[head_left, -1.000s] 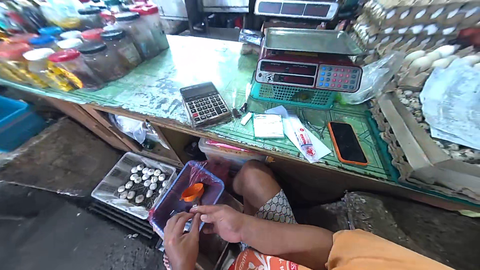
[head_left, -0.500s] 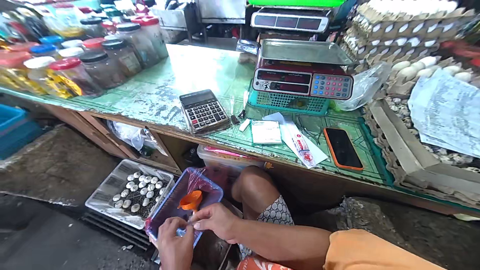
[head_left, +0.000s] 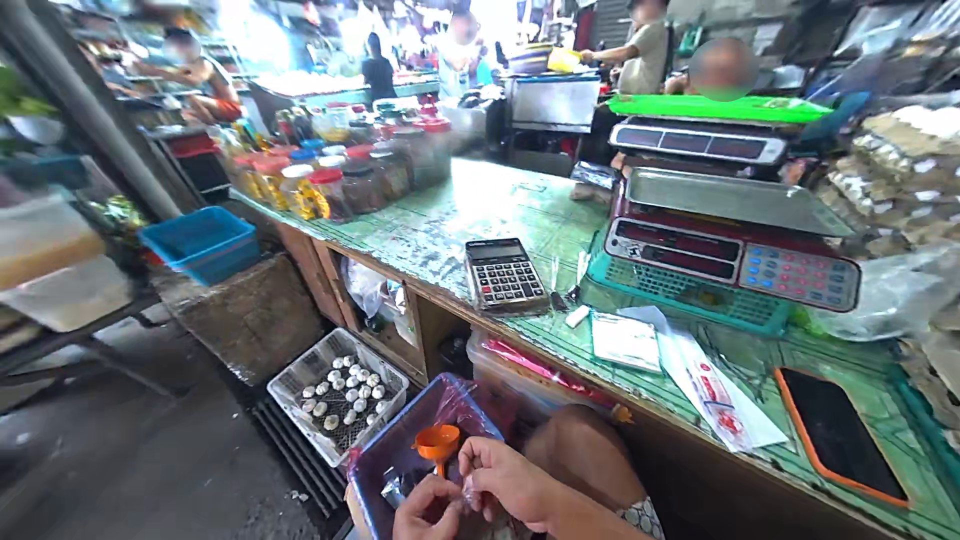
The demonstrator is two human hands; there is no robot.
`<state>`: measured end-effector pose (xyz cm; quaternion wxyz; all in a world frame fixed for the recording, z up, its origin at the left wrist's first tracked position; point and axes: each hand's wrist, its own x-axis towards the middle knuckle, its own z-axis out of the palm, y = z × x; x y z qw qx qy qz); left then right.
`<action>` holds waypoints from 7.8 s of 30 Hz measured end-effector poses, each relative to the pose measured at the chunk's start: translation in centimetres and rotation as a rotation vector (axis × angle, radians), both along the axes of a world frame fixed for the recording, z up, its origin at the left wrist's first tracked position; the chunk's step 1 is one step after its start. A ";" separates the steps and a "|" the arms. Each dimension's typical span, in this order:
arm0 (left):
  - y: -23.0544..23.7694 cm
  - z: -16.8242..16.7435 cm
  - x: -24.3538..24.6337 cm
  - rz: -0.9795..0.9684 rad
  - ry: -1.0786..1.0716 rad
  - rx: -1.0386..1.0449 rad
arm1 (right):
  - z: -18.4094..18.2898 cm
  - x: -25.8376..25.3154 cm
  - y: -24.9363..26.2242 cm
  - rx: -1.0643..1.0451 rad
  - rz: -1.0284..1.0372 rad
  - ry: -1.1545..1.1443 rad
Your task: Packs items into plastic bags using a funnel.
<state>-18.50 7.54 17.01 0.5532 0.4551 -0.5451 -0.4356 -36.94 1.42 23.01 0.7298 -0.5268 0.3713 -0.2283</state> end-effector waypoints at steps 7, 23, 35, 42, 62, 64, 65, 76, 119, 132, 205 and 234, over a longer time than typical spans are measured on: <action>1.0 -0.7 0.1 -0.123 0.281 0.152 | 0.9 -0.1 -0.1 -0.008 -0.009 -0.030; -0.2 0.8 0.5 -0.247 0.293 0.271 | 2.0 -0.2 -0.4 0.072 -0.159 -0.199; -3.5 4.2 -1.9 -0.454 0.106 0.255 | 4.6 -4.9 -4.3 0.037 -0.323 -0.411; -12.1 11.1 -10.8 -0.442 -0.035 0.107 | 9.3 -13.6 -8.4 -0.191 -0.721 -0.541; -15.0 -6.9 7.5 0.154 -0.190 0.570 | -1.8 -6.6 -8.3 -0.344 -0.100 0.253; -12.0 -14.1 10.9 0.289 -0.253 0.813 | -3.2 -5.4 -8.8 -0.414 0.025 0.500; -10.8 -17.0 11.9 0.339 -0.297 0.902 | -3.7 -5.2 -8.6 -0.411 0.097 0.574; -14.5 -26.0 7.4 0.274 -0.882 1.168 | -4.7 -4.3 -9.0 -0.335 0.200 0.684; -4.1 2.5 7.9 0.046 -0.051 0.408 | -4.8 2.4 -8.1 -0.243 0.092 0.120; -6.0 0.5 8.7 0.194 -0.022 0.317 | -6.4 2.5 -8.8 -0.343 -0.091 0.208; -9.5 -9.0 14.1 0.254 0.247 0.130 | -5.0 8.4 -6.9 -0.124 -0.487 0.187; -10.6 -10.4 17.8 0.171 0.175 0.358 | -14.1 13.5 -16.1 -0.312 -0.211 0.363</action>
